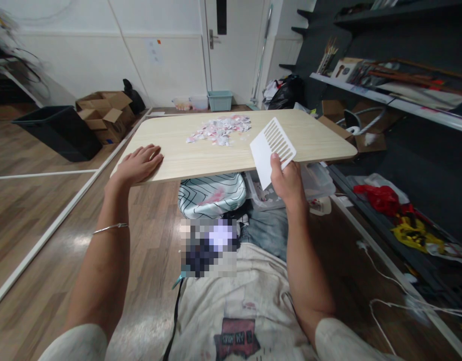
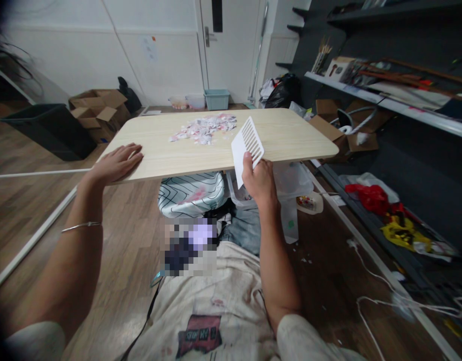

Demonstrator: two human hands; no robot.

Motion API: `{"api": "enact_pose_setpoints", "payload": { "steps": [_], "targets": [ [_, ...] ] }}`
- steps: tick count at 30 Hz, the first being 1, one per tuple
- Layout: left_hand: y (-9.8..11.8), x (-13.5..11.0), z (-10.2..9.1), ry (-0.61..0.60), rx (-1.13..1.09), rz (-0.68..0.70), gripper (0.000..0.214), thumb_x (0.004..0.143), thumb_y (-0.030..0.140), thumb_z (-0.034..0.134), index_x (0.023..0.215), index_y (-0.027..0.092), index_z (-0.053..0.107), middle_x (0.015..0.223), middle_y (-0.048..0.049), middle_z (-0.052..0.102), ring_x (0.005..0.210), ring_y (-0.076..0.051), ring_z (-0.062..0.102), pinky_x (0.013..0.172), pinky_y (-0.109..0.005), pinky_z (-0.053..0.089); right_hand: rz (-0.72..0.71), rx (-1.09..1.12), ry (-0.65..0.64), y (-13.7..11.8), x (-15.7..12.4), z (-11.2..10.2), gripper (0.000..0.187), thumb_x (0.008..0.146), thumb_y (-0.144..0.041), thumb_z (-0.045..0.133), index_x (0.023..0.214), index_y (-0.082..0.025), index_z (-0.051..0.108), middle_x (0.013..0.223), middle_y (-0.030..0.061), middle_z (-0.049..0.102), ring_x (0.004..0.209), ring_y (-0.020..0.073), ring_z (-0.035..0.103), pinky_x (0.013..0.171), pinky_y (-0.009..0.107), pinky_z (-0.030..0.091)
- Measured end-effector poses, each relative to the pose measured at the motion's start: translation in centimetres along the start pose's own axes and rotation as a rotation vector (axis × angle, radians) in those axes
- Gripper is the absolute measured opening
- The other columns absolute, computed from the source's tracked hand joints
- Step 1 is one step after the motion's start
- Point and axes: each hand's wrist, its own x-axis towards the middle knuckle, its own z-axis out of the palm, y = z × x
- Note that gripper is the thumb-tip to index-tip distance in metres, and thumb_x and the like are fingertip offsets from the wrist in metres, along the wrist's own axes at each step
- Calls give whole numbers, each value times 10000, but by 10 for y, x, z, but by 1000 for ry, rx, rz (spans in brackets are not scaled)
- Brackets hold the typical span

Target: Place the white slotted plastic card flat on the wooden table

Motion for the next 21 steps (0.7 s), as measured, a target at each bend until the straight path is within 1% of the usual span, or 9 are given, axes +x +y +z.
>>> {"api": "enact_pose_setpoints", "payload": {
  "steps": [2, 4, 8, 10, 12, 14, 16, 19, 21],
  "targets": [
    [-1, 0, 0, 11, -23, 8, 773, 1272, 555, 237, 1884, 173, 512, 2026, -156, 388, 1878, -368, 357, 1537, -607, 263, 17, 56, 7, 1, 1, 1, 548, 1175, -683, 562, 1064, -252, 882, 1152, 222, 918, 1329, 441, 832, 1179, 535, 652],
    [-4, 2, 2, 16, -31, 12, 795, 1258, 589, 246, 1880, 179, 525, 2019, -159, 402, 1876, -379, 362, 1534, -608, 272, 31, 122, 17, 2, 1, 3, 523, 1139, -702, 617, 1014, -259, 862, 1101, 215, 915, 1317, 446, 843, 1142, 532, 674],
    [-9, 6, 5, 43, -45, 14, 827, 1230, 718, 262, 1870, 287, 560, 1986, -102, 474, 1866, -356, 386, 1519, -547, 323, 54, 219, 53, 0, -2, 11, 488, 1084, -715, 677, 916, -275, 807, 941, 179, 885, 1247, 444, 872, 1032, 515, 717],
    [-6, 5, 5, 48, -51, 11, 805, 1239, 676, 274, 1864, 258, 562, 1990, -116, 468, 1867, -375, 379, 1519, -587, 315, 57, 253, 76, -2, -6, 15, 494, 1085, -713, 668, 888, -276, 787, 899, 173, 869, 1212, 440, 885, 992, 511, 728],
    [-1, 2, 2, 30, -43, 5, 785, 1252, 584, 272, 1870, 181, 541, 2005, -157, 431, 1874, -394, 359, 1523, -631, 289, 45, 270, 101, -4, -9, 19, 491, 1095, -698, 652, 878, -277, 781, 892, 175, 861, 1189, 437, 892, 968, 510, 733],
    [4, 0, 0, 9, -29, -2, 779, 1258, 525, 256, 1881, 138, 517, 2015, -176, 403, 1881, -380, 345, 1531, -621, 270, 27, 267, 116, -6, -12, 20, 484, 1100, -683, 649, 860, -283, 775, 888, 178, 855, 1164, 436, 896, 960, 518, 734],
    [6, -1, -1, 6, -27, -5, 780, 1262, 521, 250, 1886, 129, 510, 2017, -179, 398, 1881, -366, 344, 1534, -601, 264, 12, 255, 117, -6, -13, 20, 490, 1095, -682, 660, 820, -289, 757, 862, 181, 843, 1120, 438, 895, 966, 539, 732],
    [-1, 2, 2, 38, -43, 13, 780, 1263, 560, 282, 1869, 137, 530, 2002, -186, 425, 1870, -379, 362, 1525, -617, 281, 11, 243, 99, -6, -13, 19, 529, 1080, -698, 669, 738, -296, 696, 782, 168, 804, 975, 417, 879, 942, 545, 729],
    [-9, 6, 4, 52, -31, 27, 782, 1257, 603, 291, 1865, 184, 548, 1985, -166, 464, 1862, -371, 388, 1516, -602, 318, 29, 250, 76, -4, -13, 18, 553, 1074, -717, 668, 712, -299, 661, 724, 145, 768, 879, 388, 855, 883, 516, 728]
  ]
}}
